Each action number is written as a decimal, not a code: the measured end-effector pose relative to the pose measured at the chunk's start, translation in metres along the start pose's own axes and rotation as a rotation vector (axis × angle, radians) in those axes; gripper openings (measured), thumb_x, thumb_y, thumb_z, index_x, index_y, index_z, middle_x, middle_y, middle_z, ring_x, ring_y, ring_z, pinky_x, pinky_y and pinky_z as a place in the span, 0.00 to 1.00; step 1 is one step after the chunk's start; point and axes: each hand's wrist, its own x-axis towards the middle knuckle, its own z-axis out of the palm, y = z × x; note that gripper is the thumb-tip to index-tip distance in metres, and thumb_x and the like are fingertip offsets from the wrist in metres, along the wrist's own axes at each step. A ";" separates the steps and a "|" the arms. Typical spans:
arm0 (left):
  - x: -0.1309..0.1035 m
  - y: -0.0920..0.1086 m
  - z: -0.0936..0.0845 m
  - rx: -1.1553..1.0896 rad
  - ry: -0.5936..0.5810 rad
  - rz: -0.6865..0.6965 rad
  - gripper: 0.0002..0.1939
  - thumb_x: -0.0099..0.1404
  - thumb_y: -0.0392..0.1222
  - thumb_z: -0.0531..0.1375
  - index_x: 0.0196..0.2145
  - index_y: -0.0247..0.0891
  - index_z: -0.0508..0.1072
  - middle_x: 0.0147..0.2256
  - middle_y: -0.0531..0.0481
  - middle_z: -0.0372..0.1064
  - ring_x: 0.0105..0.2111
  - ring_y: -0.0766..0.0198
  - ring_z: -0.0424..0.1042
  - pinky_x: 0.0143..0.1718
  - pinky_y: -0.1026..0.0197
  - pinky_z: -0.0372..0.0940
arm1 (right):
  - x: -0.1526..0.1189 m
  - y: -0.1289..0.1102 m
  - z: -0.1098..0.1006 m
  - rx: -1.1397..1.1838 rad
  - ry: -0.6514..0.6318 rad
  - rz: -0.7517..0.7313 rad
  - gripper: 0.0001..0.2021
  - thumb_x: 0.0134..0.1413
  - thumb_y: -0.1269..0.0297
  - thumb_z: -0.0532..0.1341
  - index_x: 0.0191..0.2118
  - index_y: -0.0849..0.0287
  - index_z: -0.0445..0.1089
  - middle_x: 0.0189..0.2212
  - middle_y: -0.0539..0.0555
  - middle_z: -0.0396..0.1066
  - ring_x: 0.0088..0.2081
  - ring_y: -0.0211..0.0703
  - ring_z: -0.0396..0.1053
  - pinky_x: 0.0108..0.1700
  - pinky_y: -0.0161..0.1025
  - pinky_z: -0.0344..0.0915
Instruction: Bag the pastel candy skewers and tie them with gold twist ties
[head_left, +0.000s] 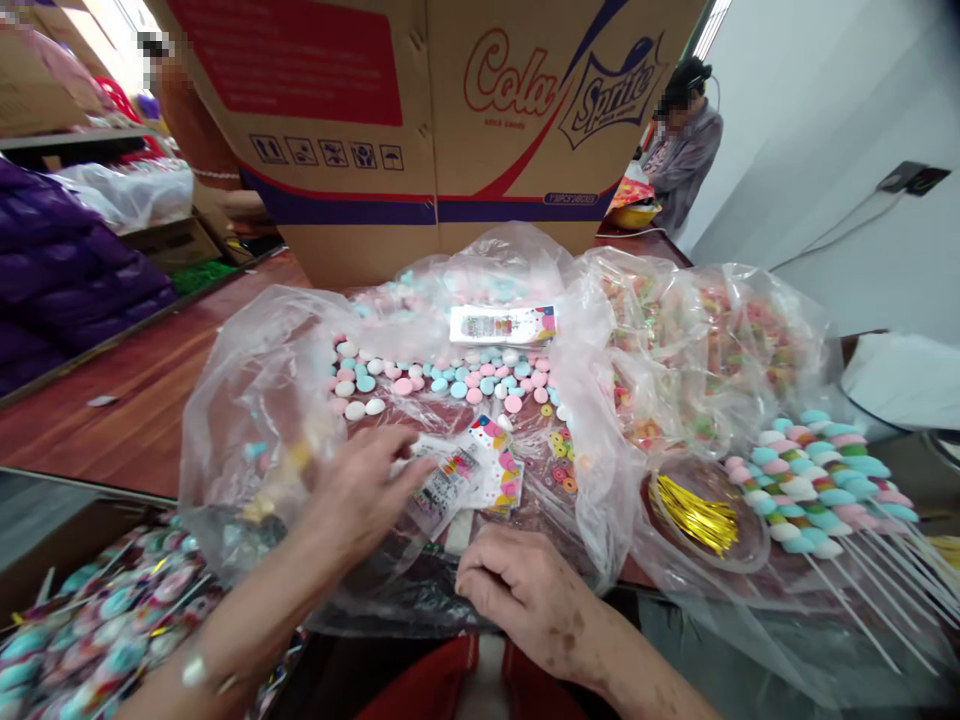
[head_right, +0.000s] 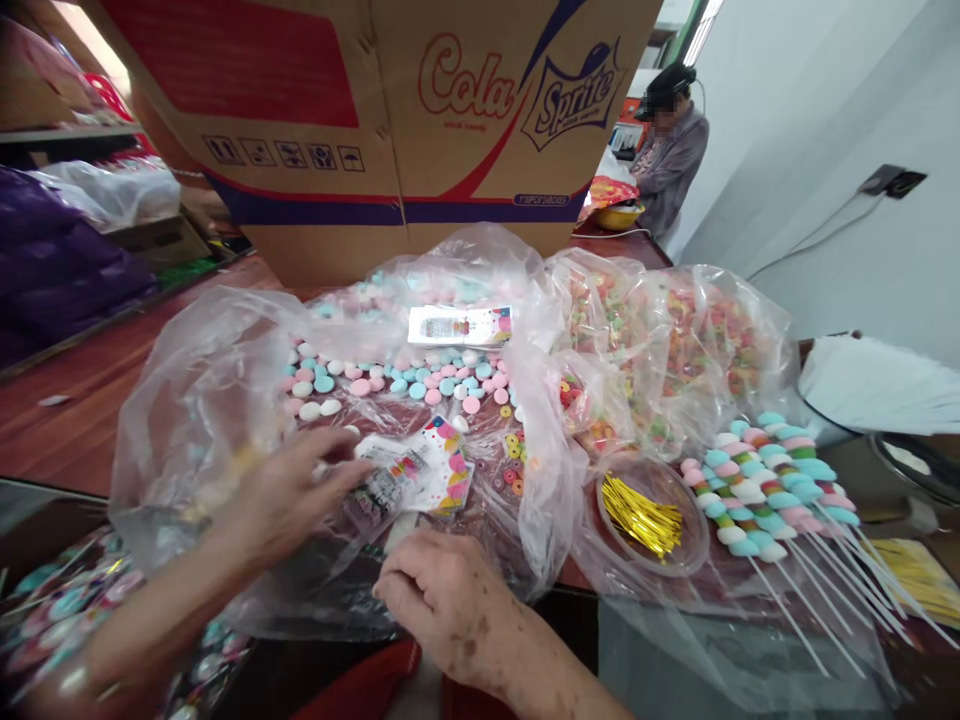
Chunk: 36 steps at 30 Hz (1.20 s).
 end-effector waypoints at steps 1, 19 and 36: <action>0.013 0.009 0.015 0.066 -0.057 0.050 0.15 0.64 0.51 0.60 0.39 0.36 0.74 0.38 0.43 0.74 0.42 0.48 0.70 0.47 0.47 0.64 | -0.002 0.000 0.001 -0.014 -0.005 -0.005 0.08 0.61 0.71 0.56 0.31 0.58 0.69 0.29 0.47 0.69 0.33 0.34 0.66 0.38 0.30 0.59; 0.051 0.013 0.052 0.014 -0.092 0.227 0.11 0.68 0.37 0.52 0.34 0.39 0.74 0.35 0.44 0.74 0.41 0.54 0.68 0.48 0.52 0.61 | -0.007 0.005 -0.010 -0.164 0.083 -0.056 0.08 0.64 0.69 0.54 0.35 0.57 0.69 0.31 0.49 0.71 0.34 0.36 0.69 0.39 0.32 0.64; 0.037 0.062 0.027 -0.525 -0.535 0.193 0.17 0.67 0.48 0.56 0.23 0.38 0.66 0.20 0.57 0.59 0.22 0.69 0.57 0.23 0.66 0.52 | 0.001 0.020 -0.059 -0.423 0.595 -0.146 0.12 0.67 0.65 0.50 0.31 0.57 0.64 0.27 0.50 0.65 0.31 0.40 0.62 0.33 0.37 0.59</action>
